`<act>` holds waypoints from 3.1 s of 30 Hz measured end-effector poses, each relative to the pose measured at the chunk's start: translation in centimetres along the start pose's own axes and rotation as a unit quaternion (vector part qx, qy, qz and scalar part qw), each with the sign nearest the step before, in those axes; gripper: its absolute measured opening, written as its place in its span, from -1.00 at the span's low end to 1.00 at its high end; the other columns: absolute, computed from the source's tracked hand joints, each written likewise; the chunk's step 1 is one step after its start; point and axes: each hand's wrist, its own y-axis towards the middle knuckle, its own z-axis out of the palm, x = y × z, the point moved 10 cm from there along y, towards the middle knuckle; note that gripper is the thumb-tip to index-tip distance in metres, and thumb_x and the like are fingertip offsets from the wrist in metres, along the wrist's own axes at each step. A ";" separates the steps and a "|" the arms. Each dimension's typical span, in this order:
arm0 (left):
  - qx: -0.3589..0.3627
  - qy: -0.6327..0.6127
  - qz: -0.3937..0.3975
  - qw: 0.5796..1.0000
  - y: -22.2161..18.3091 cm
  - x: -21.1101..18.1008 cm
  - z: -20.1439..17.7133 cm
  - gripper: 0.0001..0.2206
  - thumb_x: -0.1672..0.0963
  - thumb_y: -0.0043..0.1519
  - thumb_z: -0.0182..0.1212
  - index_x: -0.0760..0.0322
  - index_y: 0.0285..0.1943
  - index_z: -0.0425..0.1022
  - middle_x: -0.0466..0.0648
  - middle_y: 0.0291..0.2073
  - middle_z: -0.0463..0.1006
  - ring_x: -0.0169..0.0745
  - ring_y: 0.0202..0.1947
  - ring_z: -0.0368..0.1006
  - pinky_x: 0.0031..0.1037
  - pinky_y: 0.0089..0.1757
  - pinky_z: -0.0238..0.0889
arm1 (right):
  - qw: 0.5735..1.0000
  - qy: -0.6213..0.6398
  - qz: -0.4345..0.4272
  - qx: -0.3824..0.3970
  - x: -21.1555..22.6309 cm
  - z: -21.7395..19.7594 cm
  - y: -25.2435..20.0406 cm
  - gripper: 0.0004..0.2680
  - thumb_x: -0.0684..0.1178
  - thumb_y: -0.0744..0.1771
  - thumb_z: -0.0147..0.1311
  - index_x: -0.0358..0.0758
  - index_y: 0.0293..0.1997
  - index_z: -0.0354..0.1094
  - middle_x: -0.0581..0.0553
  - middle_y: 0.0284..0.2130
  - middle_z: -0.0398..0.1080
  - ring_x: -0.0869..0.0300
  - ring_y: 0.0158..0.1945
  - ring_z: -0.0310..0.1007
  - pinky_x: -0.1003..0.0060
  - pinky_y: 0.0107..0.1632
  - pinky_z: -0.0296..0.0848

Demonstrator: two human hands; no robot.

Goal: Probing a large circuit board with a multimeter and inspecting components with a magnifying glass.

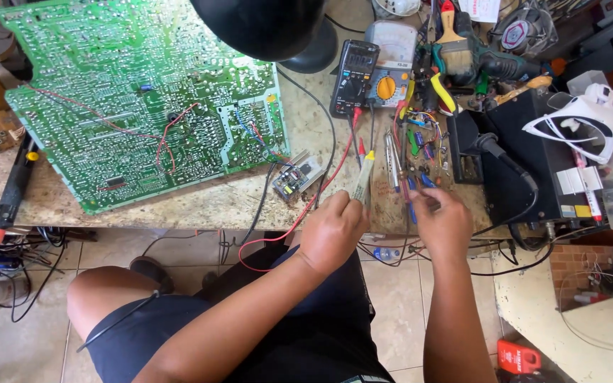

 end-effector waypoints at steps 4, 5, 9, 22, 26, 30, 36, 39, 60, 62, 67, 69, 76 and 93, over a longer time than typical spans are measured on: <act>-0.001 0.069 0.037 0.997 0.2 -2.2 3.8 -0.83 0.14 0.07 0.19 0.06 -0.50 0.25 -0.18 -0.49 0.24 -0.26 -0.55 0.38 -0.63 -0.48 0.30 | 0.999 -0.018 0.014 0.049 -0.2 2.2 0.5 -0.75 0.27 0.23 0.28 0.04 -0.17 0.59 -0.04 -0.39 0.55 -0.06 -0.19 0.58 0.03 -0.05 0.52; 0.001 0.057 0.036 0.998 0.4 -2.5 4.6 -0.84 0.15 0.10 0.20 0.07 -0.50 0.31 -0.20 -0.48 0.28 -0.28 -0.54 0.42 -0.64 -0.47 0.32 | 0.997 -0.022 0.040 0.063 -0.9 2.7 0.6 -0.75 0.31 0.24 0.25 0.07 -0.18 0.59 -0.01 -0.39 0.55 -0.04 -0.18 0.58 0.05 -0.04 0.52; 0.073 0.040 0.033 0.996 -0.4 -2.2 9.3 -0.95 0.11 0.16 0.23 0.05 -0.34 0.46 -0.20 -0.42 0.36 -0.25 -0.42 0.49 -0.45 -0.42 0.37 | 0.996 0.005 0.091 0.017 -2.2 1.9 0.8 -0.79 0.27 0.21 0.28 0.10 -0.25 0.60 0.01 -0.48 0.54 -0.04 -0.22 0.58 0.04 -0.09 0.52; 0.157 -0.164 0.068 0.972 -0.1 -5.5 6.2 -0.56 0.14 0.45 0.16 0.06 0.54 0.24 -0.05 0.38 0.46 0.03 0.12 0.53 -0.25 -0.30 0.45 | 0.934 0.108 -0.245 -0.235 8.5 -10.3 -7.5 -0.91 -0.44 0.42 0.42 -0.54 -0.18 0.58 -0.29 -0.35 0.54 0.02 -0.26 0.53 0.12 0.01 0.52; 0.072 -0.231 0.103 0.965 1.4 -4.2 0.4 -0.74 0.20 0.49 0.14 0.30 0.35 0.41 0.07 0.21 0.56 0.06 0.21 0.55 -0.25 0.04 0.54 | 0.939 0.151 -0.259 -0.167 13.2 -12.4 -9.0 -0.92 -0.52 0.39 0.33 -0.66 -0.11 0.55 -0.40 -0.29 0.49 -0.06 -0.22 0.46 0.08 0.00 0.47; 0.071 -0.207 0.129 0.967 1.2 -2.2 -5.4 -0.74 0.20 0.49 -0.06 0.47 0.28 0.43 0.17 0.14 0.56 0.13 0.19 0.54 -0.22 0.21 0.45 | 0.933 0.202 -0.277 -0.105 15.8 -11.4 -10.2 -0.91 -0.34 0.32 0.32 -0.52 -0.14 0.53 -0.33 -0.22 0.52 -0.01 -0.16 0.50 0.16 -0.02 0.49; -0.043 -0.222 -0.287 0.931 -2.0 8.9 -12.5 -0.81 0.10 0.39 0.08 0.20 0.08 0.52 -0.10 -0.08 0.68 -0.20 -0.13 0.62 -0.44 -0.07 0.46 | 0.890 0.285 -0.350 -0.063 18.9 -6.1 -7.3 -0.90 -0.30 0.37 0.12 -0.47 -0.04 0.45 -0.32 -0.17 0.51 -0.01 -0.07 0.53 0.19 0.02 0.58; -0.215 -0.218 -0.379 0.873 -5.6 13.3 -15.0 -0.71 0.19 0.30 0.28 0.38 0.12 0.29 0.15 -0.16 0.63 -0.03 -0.32 0.67 -0.46 -0.32 0.55 | 0.873 0.293 -0.385 -0.062 20.3 -1.0 -6.7 -0.86 -0.27 0.38 0.02 -0.51 0.01 0.41 -0.46 -0.03 0.45 -0.24 0.11 0.42 -0.04 0.22 0.32; -0.222 -0.191 -0.477 0.829 -13.1 17.4 -12.8 -0.69 0.17 0.31 0.30 0.31 0.10 0.24 0.12 -0.21 0.63 -0.05 -0.38 0.68 -0.56 -0.44 0.43 | 0.915 0.128 -0.381 0.029 20.8 6.4 -4.8 -0.60 0.34 0.43 -0.23 0.00 0.26 0.39 -0.30 0.41 0.09 -0.32 0.53 -0.16 -0.32 0.42 -0.21; -0.229 -0.202 -0.478 0.824 -12.8 17.2 -13.1 -0.70 0.18 0.32 0.29 0.32 0.11 0.24 0.11 -0.22 0.62 -0.05 -0.36 0.69 -0.54 -0.40 0.46 | 0.914 0.128 -0.385 0.021 20.6 6.5 -4.8 -0.61 0.32 0.44 -0.21 0.01 0.28 0.38 -0.30 0.42 0.08 -0.33 0.52 -0.15 -0.31 0.42 -0.20; -0.230 -0.216 -0.479 0.819 -12.3 17.1 -13.2 -0.69 0.19 0.32 0.28 0.34 0.12 0.22 0.10 -0.22 0.60 -0.04 -0.33 0.70 -0.51 -0.36 0.49 | 0.915 0.123 -0.384 0.019 20.3 7.0 -4.6 -0.65 0.29 0.45 -0.21 0.05 0.25 0.43 -0.27 0.40 0.14 -0.32 0.52 -0.12 -0.32 0.41 -0.18; -0.231 -0.229 -0.476 0.817 -12.6 17.2 -12.9 -0.70 0.19 0.32 0.27 0.36 0.10 0.22 0.12 -0.23 0.60 -0.02 -0.31 0.69 -0.49 -0.32 0.51 | 0.913 0.134 -0.384 0.033 20.5 7.0 -4.6 -0.63 0.30 0.44 -0.24 0.05 0.26 0.42 -0.27 0.39 0.15 -0.33 0.52 -0.15 -0.36 0.40 -0.19; -0.239 -0.245 -0.480 0.808 -12.6 17.1 -12.3 -0.69 0.21 0.31 0.28 0.38 0.10 0.20 0.15 -0.21 0.59 0.03 -0.29 0.69 -0.43 -0.29 0.54 | 0.913 0.136 -0.382 0.034 20.3 7.3 -4.5 -0.61 0.34 0.44 -0.24 0.07 0.26 0.43 -0.25 0.38 0.18 -0.31 0.52 -0.12 -0.35 0.41 -0.20; -0.241 -0.276 -0.458 0.810 -11.5 16.8 -12.7 -0.71 0.22 0.32 0.24 0.40 0.08 0.18 0.27 -0.12 0.61 0.08 -0.26 0.67 -0.31 -0.21 0.57 | 0.915 0.129 -0.381 0.034 20.7 6.8 -4.9 -0.63 0.31 0.44 -0.20 0.04 0.25 0.43 -0.21 0.36 0.24 -0.28 0.51 -0.07 -0.32 0.41 -0.17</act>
